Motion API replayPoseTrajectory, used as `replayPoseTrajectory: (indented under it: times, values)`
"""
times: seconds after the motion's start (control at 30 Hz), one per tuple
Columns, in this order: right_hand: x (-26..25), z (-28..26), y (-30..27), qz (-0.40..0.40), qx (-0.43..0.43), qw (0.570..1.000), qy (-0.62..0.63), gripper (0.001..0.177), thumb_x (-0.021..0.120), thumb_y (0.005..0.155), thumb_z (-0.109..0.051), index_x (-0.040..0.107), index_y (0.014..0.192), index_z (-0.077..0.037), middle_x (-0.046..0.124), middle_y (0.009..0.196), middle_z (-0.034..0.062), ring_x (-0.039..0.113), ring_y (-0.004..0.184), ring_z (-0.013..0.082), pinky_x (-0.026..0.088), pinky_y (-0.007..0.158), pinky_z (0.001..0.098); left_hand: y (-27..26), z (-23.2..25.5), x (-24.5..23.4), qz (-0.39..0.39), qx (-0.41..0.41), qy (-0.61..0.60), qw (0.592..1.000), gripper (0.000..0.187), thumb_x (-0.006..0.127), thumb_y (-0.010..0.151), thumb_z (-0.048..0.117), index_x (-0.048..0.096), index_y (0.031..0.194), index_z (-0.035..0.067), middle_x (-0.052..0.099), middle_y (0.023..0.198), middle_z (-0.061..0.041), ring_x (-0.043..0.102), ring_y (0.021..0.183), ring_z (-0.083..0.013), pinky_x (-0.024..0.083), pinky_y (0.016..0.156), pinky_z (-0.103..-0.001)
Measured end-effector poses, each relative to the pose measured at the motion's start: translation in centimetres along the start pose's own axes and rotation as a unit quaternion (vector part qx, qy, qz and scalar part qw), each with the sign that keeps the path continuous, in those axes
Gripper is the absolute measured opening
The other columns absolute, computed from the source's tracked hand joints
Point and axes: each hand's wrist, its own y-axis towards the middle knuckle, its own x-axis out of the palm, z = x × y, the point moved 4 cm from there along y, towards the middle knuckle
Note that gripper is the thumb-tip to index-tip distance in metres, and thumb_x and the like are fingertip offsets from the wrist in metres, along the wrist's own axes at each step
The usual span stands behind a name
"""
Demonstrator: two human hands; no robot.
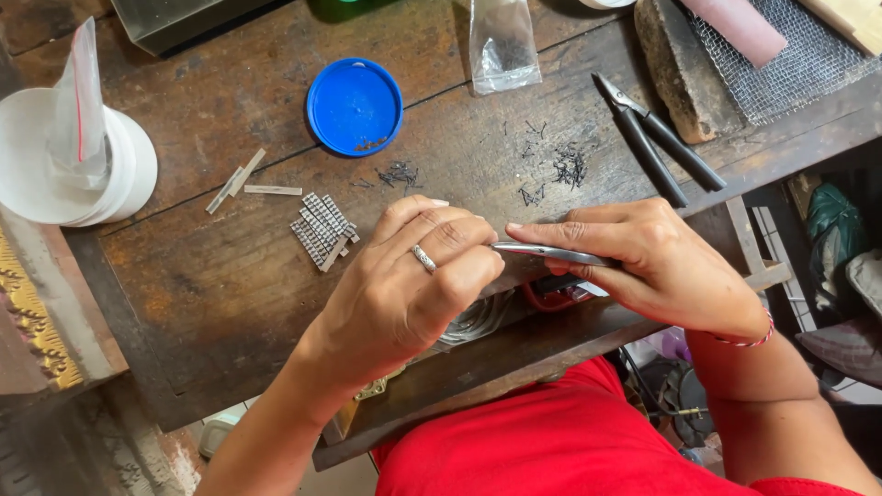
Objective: Using needle-nose pliers to remove or place small metal components on an intricate jewelry piece at a workbench.
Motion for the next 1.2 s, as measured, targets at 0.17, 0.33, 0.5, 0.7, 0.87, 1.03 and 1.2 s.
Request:
replayPoseTrajectory:
  times: [0.17, 0.33, 0.5, 0.7, 0.87, 1.03, 1.2]
  values:
    - [0.06, 0.09, -0.09, -0.003, 0.005, 1.000, -0.018, 0.043, 0.053, 0.102, -0.020, 0.060, 0.143, -0.010, 0.065, 0.082, 0.0065, 0.064, 0.066, 0.0213, 0.048, 0.065, 0.0307, 0.06, 0.03, -0.41, 0.000, 0.022, 0.041, 0.999, 0.015, 0.055, 0.106, -0.007, 0.046, 0.110, 0.004, 0.066, 0.108, -0.017, 0.071, 0.097, -0.0332, 0.053, 0.095, -0.049]
    - [0.16, -0.27, 0.13, 0.000, 0.001, 1.000, -0.020, 0.042, 0.053, 0.102, -0.019, 0.060, 0.143, -0.010, 0.060, 0.075, 0.0057, 0.060, 0.061, 0.0208, 0.046, 0.061, 0.0311, -0.15, 0.04, -0.56, 0.001, 0.032, 0.038, 0.999, 0.013, 0.053, 0.106, -0.006, 0.046, 0.111, 0.003, 0.066, 0.107, -0.018, 0.070, 0.094, -0.0345, 0.053, 0.092, -0.050]
    - [0.25, -0.48, 0.28, -0.004, -0.004, 1.000, -0.008, 0.041, 0.054, 0.102, -0.018, 0.061, 0.141, -0.011, 0.066, 0.081, 0.0060, 0.063, 0.063, 0.0204, 0.048, 0.063, 0.0300, -0.21, 0.18, -0.59, 0.000, 0.042, 0.062, 0.997, 0.012, 0.053, 0.106, -0.005, 0.045, 0.109, 0.004, 0.066, 0.103, -0.016, 0.068, 0.089, -0.0323, 0.052, 0.089, -0.047]
    - [0.24, -0.84, 0.47, -0.020, -0.025, 0.999, -0.012, 0.040, 0.047, 0.104, -0.019, 0.060, 0.141, -0.010, 0.075, 0.109, 0.0103, 0.074, 0.082, 0.0243, 0.054, 0.074, 0.0314, -0.30, 0.24, -0.41, 0.015, 0.060, 0.099, 0.993, 0.016, 0.058, 0.104, -0.003, 0.045, 0.107, 0.006, 0.066, 0.099, -0.015, 0.067, 0.084, -0.0299, 0.054, 0.086, -0.044]
    - [0.27, -0.59, 0.31, -0.023, -0.013, 1.000, 0.000, 0.041, 0.048, 0.103, -0.019, 0.060, 0.142, -0.011, 0.073, 0.096, 0.0078, 0.070, 0.072, 0.0217, 0.052, 0.069, 0.0300, -0.50, 0.21, -0.48, 0.016, 0.064, 0.089, 0.994, 0.014, 0.058, 0.104, -0.002, 0.046, 0.107, 0.006, 0.067, 0.101, -0.015, 0.069, 0.088, -0.0307, 0.054, 0.088, -0.046]
    - [0.06, -0.51, 0.22, -0.017, -0.010, 1.000, -0.001, 0.041, 0.049, 0.103, -0.020, 0.060, 0.141, -0.010, 0.075, 0.102, 0.0074, 0.073, 0.078, 0.0203, 0.054, 0.073, 0.0295, -0.57, 0.20, -0.60, 0.017, 0.068, 0.082, 0.994, 0.016, 0.058, 0.104, -0.003, 0.046, 0.109, 0.006, 0.068, 0.102, -0.017, 0.069, 0.088, -0.0320, 0.055, 0.088, -0.047]
    - [-0.13, -0.61, 0.23, -0.017, -0.020, 1.000, -0.010, 0.043, 0.046, 0.103, -0.023, 0.059, 0.142, -0.010, 0.075, 0.103, 0.0097, 0.073, 0.081, 0.0244, 0.054, 0.073, 0.0313, -0.56, 0.13, -0.51, 0.021, 0.069, 0.081, 0.994, 0.015, 0.056, 0.103, -0.003, 0.045, 0.107, 0.006, 0.069, 0.101, -0.016, 0.070, 0.087, -0.0316, 0.055, 0.087, -0.047]
